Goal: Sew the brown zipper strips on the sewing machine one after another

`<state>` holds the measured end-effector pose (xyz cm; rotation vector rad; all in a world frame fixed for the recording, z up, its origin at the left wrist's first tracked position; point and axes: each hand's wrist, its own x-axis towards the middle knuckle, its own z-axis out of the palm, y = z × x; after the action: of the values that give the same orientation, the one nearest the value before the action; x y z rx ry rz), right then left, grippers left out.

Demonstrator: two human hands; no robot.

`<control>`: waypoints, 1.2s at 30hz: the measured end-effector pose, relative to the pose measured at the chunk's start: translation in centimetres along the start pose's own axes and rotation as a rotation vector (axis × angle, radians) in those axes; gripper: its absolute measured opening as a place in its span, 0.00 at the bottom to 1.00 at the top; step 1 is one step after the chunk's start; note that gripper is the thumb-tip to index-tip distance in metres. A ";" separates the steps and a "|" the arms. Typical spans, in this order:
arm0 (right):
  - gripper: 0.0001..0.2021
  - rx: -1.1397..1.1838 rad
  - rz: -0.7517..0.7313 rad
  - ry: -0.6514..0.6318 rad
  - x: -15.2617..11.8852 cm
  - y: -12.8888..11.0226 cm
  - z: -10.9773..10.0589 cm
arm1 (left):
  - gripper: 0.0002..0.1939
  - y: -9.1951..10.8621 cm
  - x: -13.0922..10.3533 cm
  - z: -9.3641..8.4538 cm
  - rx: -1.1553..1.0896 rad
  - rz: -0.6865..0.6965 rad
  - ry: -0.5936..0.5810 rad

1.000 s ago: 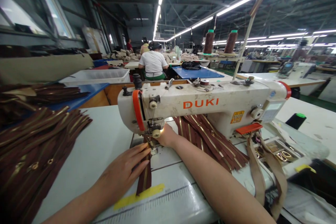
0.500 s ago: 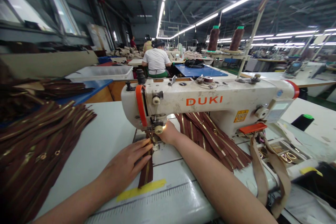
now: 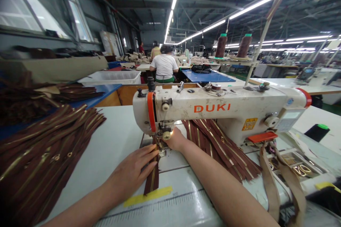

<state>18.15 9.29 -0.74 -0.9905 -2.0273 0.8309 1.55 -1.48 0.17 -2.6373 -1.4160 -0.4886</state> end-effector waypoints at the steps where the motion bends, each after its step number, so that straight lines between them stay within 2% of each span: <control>1: 0.07 0.003 -0.003 -0.007 0.0 0.0 0.0 | 0.16 0.0 0.0 0.0 0.000 0.000 0.000; 10: 0.10 -0.031 -0.004 -0.003 0.2 0.4 0.0 | 0.17 -0.1 0.0 0.2 -0.022 -0.007 0.001; 16: 0.07 -0.058 -0.022 -0.045 0.3 0.7 0.1 | 0.17 -0.1 0.0 0.0 -0.024 -0.024 -0.009; 21: 0.09 -0.058 -0.035 -0.067 0.0 -0.4 -0.3 | 0.18 0.2 -0.7 -0.3 -0.006 -0.022 -0.001; 26: 0.05 -0.153 -0.014 -0.082 -0.5 -1.6 -1.7 | 0.19 0.5 -1.3 -0.5 -0.018 -0.006 0.011; 31: 0.06 -0.311 0.034 0.092 -4.2 -3.2 -2.5 | 0.19 0.5 -1.3 -0.4 -0.036 -0.022 -0.001; 33: 0.08 -0.341 -0.021 0.099 -6.5 -4.1 -2.3 | 0.19 0.5 -1.2 -0.4 -0.038 -0.026 -0.006; 36: 0.09 -0.359 -0.142 0.021 -9.4 -5.2 -1.3 | 0.20 0.5 -1.1 -0.3 -0.033 -0.022 -0.007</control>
<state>21.44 -0.88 1.05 -1.0243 -2.2458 0.3865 1.35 -2.72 0.11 -2.6544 -1.4530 -0.5095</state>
